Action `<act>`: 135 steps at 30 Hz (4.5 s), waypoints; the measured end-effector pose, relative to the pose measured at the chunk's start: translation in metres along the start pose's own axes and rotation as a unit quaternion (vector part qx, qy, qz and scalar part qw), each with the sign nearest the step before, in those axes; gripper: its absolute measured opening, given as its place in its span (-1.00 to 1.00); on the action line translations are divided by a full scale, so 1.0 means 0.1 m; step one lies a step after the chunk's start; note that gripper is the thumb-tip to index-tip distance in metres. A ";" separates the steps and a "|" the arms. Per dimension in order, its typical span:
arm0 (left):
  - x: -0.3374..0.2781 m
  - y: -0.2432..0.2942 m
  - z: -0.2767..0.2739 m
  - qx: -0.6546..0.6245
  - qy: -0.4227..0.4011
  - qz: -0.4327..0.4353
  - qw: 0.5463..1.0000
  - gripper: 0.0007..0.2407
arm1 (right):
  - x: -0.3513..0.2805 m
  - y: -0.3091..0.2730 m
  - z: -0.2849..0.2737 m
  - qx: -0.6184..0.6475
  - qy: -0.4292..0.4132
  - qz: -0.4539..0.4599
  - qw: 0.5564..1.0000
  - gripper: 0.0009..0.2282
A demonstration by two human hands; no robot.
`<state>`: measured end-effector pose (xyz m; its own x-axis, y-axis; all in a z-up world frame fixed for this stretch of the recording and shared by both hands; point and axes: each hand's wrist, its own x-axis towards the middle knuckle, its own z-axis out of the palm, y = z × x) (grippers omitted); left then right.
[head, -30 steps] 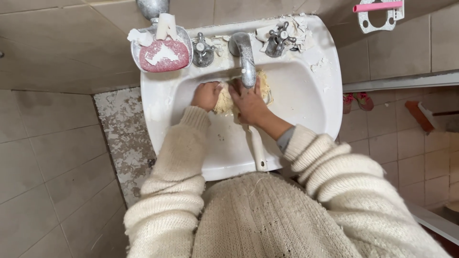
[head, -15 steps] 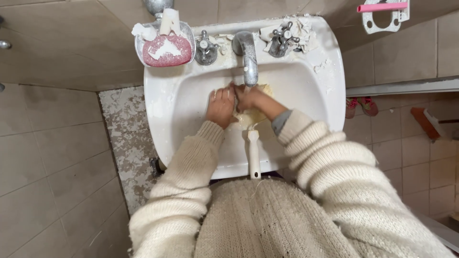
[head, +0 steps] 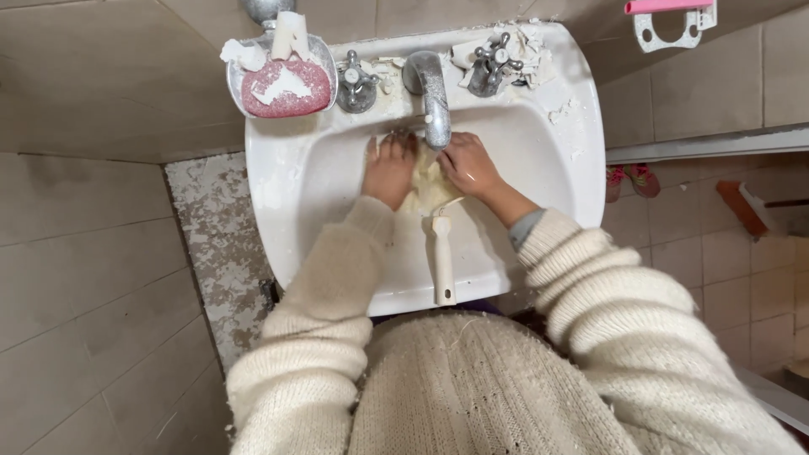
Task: Cleaning a paint roller under running water in a bathroom sink.
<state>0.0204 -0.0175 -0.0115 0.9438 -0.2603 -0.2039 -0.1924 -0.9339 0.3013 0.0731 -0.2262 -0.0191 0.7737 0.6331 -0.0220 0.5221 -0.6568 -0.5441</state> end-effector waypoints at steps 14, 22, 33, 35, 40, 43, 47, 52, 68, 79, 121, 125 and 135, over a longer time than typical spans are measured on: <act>0.04 -0.09 0.68 0.072 0.082 -0.023 0.994 -0.62 | 0.27 -0.56 0.53 -0.133 0.047 0.212 0.967 -0.76; 0.18 -0.19 -0.09 -0.229 -0.213 -0.099 0.945 -0.62 | 0.08 -0.90 0.24 0.037 0.203 -0.005 0.978 -0.76; -0.47 -0.27 0.20 -0.032 0.002 -0.033 0.999 -0.05 | 0.41 -0.97 0.80 -0.079 0.037 0.207 0.974 -0.75; -0.47 -0.30 0.14 -0.046 -0.036 -0.034 0.998 -0.06 | 0.24 -0.75 0.90 -0.113 0.070 0.123 0.983 -0.69; -0.46 -0.28 0.36 -0.065 -0.085 -0.030 0.994 -0.07 | 0.18 -0.88 0.30 -0.148 0.026 0.096 0.984 -0.48; -0.50 -0.31 0.25 -0.022 -0.006 -0.011 1.000 -0.06 | 0.32 -1.08 0.51 -0.177 -0.012 0.212 0.961 -0.58; -0.66 -0.32 -0.27 -0.254 -0.083 -0.122 0.956 0.10 | 0.16 -0.82 0.61 -0.114 0.013 0.071 0.991 -0.68; -0.70 -0.40 -0.30 -0.262 -0.035 -0.080 0.961 0.13 | 0.35 -1.25 0.31 -0.138 0.024 0.206 0.968 -0.66; -0.72 -0.19 -0.44 -0.253 -0.057 -0.040 0.965 0.08 | 0.29 -0.76 0.31 -0.019 0.045 0.266 0.963 -0.73; -0.50 -0.37 -0.52 -0.165 -0.179 -0.073 0.967 -0.13 | 0.37 -1.08 0.13 -0.032 -0.075 0.208 0.975 -0.58; -0.31 0.11 0.62 -0.012 0.030 -0.068 0.997 -0.69 | 0.03 -0.52 0.45 -0.106 0.113 0.100 0.983 -0.76; -0.28 0.19 0.68 0.048 0.006 -0.068 0.996 -0.68 | 0.04 -0.51 0.41 -0.183 0.022 0.147 0.972 -0.75; -0.28 -0.03 -0.63 -0.117 -0.225 -0.152 0.955 -0.11 | 0.37 -0.63 0.91 -0.056 -0.002 0.182 0.982 -0.77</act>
<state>0.0119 0.0083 0.0523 0.7254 -0.1142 -0.6788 0.1870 -0.9164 0.3540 0.0364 -0.1242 -0.0623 0.9153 0.3494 -0.2005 0.2475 -0.8804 -0.4045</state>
